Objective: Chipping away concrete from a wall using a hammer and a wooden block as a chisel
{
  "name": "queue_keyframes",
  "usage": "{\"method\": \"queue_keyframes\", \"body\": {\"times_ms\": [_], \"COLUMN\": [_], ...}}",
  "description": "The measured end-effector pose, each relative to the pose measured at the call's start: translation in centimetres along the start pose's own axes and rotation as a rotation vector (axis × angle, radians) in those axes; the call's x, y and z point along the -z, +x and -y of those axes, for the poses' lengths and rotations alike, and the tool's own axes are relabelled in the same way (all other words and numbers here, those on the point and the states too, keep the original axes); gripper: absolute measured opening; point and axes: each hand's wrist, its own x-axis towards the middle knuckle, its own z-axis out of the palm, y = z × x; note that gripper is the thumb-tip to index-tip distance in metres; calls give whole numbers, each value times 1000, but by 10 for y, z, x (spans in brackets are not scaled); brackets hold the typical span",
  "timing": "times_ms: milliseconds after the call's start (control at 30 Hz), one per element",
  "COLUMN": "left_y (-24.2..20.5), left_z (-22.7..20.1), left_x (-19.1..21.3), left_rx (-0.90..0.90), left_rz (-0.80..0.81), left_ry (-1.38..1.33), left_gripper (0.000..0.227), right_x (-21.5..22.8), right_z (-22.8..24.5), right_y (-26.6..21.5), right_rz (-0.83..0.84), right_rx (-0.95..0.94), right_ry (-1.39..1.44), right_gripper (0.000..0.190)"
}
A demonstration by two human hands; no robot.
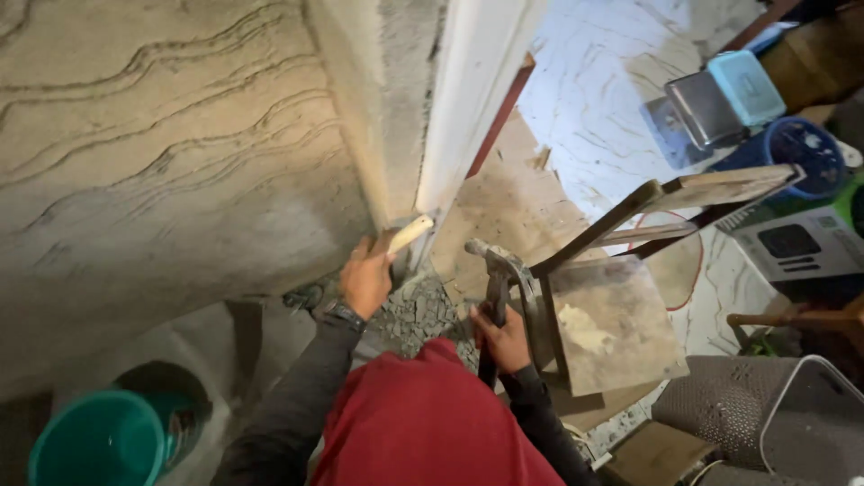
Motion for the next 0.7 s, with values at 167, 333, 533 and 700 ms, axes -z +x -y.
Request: {"method": "queue_keyframes", "body": {"times_ms": [167,333,533,700], "left_y": [3,8,-16,-74], "left_z": [-2,7,35,56], "left_x": [15,14,-46,-77], "left_rx": [-3,-36,-65,-98], "left_rz": [104,159,215,481], "left_ry": [-219,-138,-120,-327], "left_gripper": [40,41,41,36], "right_x": [-30,-49,-42,-18], "right_z": [31,-7,-13,-47], "right_y": [2,20,8,-6], "right_rz": [59,-135,-68,-189], "right_rx": [129,-50,-54,-184], "right_ry": [-1,-335,-347,-47], "right_gripper": [43,66,60,47]}}
